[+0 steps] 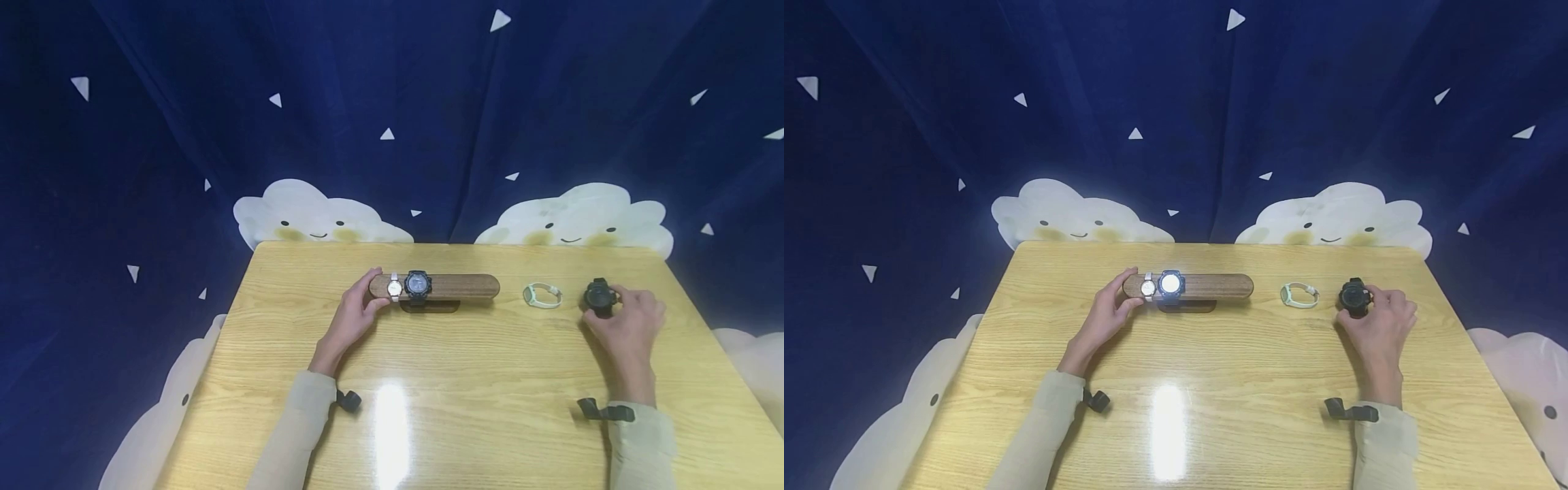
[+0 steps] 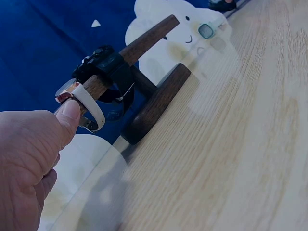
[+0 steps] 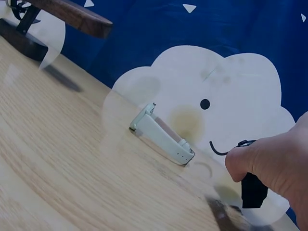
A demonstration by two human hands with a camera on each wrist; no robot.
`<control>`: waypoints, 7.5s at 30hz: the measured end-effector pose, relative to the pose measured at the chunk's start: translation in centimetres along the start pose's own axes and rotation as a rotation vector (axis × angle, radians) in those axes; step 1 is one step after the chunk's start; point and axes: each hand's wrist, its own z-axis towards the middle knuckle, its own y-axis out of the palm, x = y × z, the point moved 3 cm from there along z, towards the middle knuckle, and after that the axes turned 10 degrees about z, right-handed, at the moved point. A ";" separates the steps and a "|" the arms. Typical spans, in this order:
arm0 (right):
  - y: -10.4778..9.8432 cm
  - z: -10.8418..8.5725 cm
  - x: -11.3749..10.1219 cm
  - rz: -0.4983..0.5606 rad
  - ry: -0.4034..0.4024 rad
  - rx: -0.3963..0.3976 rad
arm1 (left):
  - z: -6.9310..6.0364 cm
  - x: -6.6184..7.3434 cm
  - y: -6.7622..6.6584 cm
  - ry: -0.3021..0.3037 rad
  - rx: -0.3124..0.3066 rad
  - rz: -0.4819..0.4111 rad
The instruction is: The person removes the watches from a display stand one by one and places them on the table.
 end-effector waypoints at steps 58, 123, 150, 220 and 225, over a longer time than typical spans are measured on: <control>1.8 -0.5 1.0 0.026 -0.034 -0.028 | -0.1 0.2 -0.1 0.010 0.002 0.003; 8.0 -4.4 -12.7 0.424 -0.491 -0.338 | 0.0 0.1 -0.1 0.010 -0.001 -0.016; 9.3 -2.8 -14.1 0.444 -0.436 -0.415 | -0.2 0.2 -1.2 -0.017 -0.056 0.050; 9.7 -3.3 -14.1 0.474 -0.453 -0.415 | -0.8 3.9 -0.2 0.191 0.267 0.325; 9.7 -3.3 -14.0 0.470 -0.447 -0.414 | -0.8 3.9 0.0 0.187 0.290 0.332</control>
